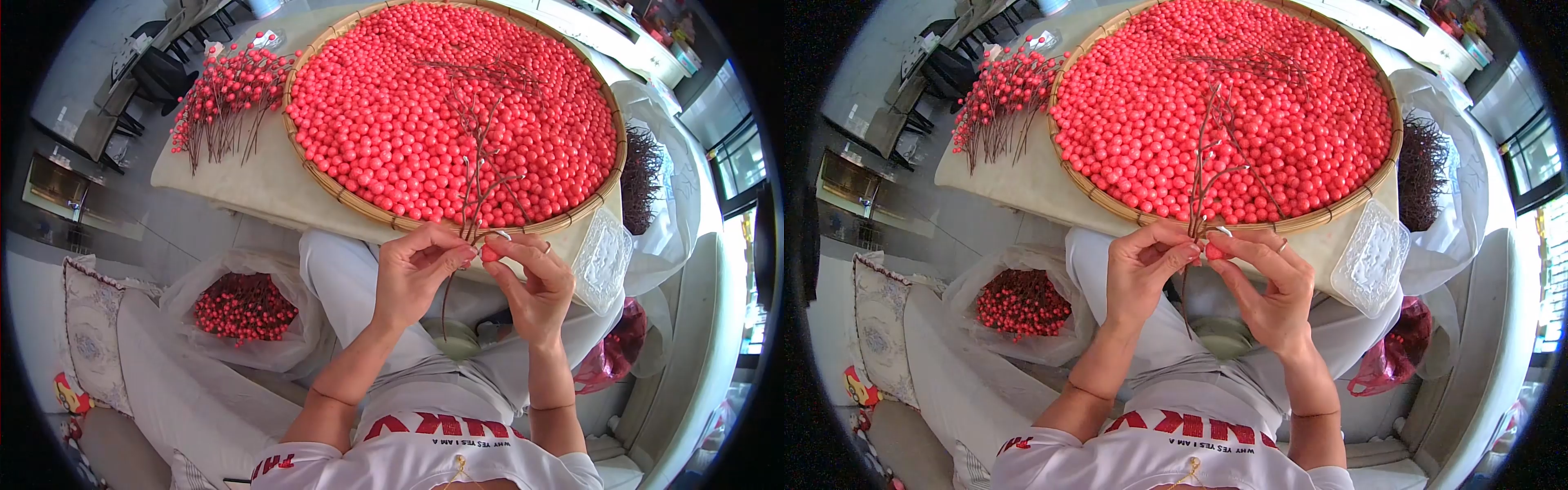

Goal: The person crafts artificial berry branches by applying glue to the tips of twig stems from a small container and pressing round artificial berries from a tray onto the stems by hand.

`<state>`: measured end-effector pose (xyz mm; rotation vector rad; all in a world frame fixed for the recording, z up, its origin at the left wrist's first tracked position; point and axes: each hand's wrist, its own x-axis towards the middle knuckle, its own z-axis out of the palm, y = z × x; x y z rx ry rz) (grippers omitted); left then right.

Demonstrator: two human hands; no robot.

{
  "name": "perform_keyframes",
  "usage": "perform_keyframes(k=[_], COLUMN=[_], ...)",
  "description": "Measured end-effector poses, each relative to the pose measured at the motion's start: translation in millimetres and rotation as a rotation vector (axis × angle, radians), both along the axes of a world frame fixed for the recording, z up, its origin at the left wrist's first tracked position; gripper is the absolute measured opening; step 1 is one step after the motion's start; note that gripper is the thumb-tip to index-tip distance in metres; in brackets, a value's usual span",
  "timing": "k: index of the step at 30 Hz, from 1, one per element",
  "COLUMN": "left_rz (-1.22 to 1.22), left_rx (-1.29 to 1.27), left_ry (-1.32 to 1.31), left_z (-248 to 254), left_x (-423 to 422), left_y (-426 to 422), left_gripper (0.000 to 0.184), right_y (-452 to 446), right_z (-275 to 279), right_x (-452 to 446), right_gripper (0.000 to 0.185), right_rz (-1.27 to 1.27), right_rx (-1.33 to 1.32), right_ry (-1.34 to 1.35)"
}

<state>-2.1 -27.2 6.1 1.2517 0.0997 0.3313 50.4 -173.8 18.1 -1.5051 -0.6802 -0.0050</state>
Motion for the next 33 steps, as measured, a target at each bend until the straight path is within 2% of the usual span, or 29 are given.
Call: perform_keyframes(k=[3, 7, 12, 13, 17, 22, 27, 30, 32, 33], left_rz=[-0.015, -0.03, -0.019, -0.022, 0.067, 0.083, 0.142, 0.186, 0.227, 0.225], left_rx=[-0.004, -0.161, -0.27, -0.269, 0.083, -0.014, 0.037, -0.045, -0.123, -0.12], left_ry=[0.01, 0.137, 0.091, 0.094, -0.004, 0.056, 0.029, 0.037, 0.045, 0.041], left_z=[0, 0, -5, -7, -15, -12, -14, -25, -33, -35], left_x=[1, 3, 3, 2, 0, -6, -8, -7, -7, -6], left_y=[0, 1, 8, 9, 16, 20, 23, 35, 41, 42], left_gripper=[0.007, 0.011, 0.014, 0.014, 0.015, 0.016, 0.014, 0.014, 0.014, 0.014], right_y=[0, 2, 5, 6, 12, 18, 23, 19, 28, 34], right_z=[-2, -8, -13, -13, -11, -16, -16, -15, -23, -28], right_x=[1, 0, -5, -8, -14, -10, -10, 27, 55, 63], right_gripper=[0.029, 0.031, 0.03, 0.03, 0.029, 0.028, 0.028, 0.023, 0.017, 0.017], right_rz=[-0.011, -0.057, -0.059, -0.062, -0.085, -0.062, -0.045, -0.101, -0.218, -0.222], right_rx=[-0.01, -0.066, -0.179, -0.179, -0.23, -0.247, -0.291, -0.355, -0.547, -0.544], right_ry=[0.001, -0.104, -0.17, -0.167, -0.181, -0.222, -0.154, -0.146, -0.429, -0.432])
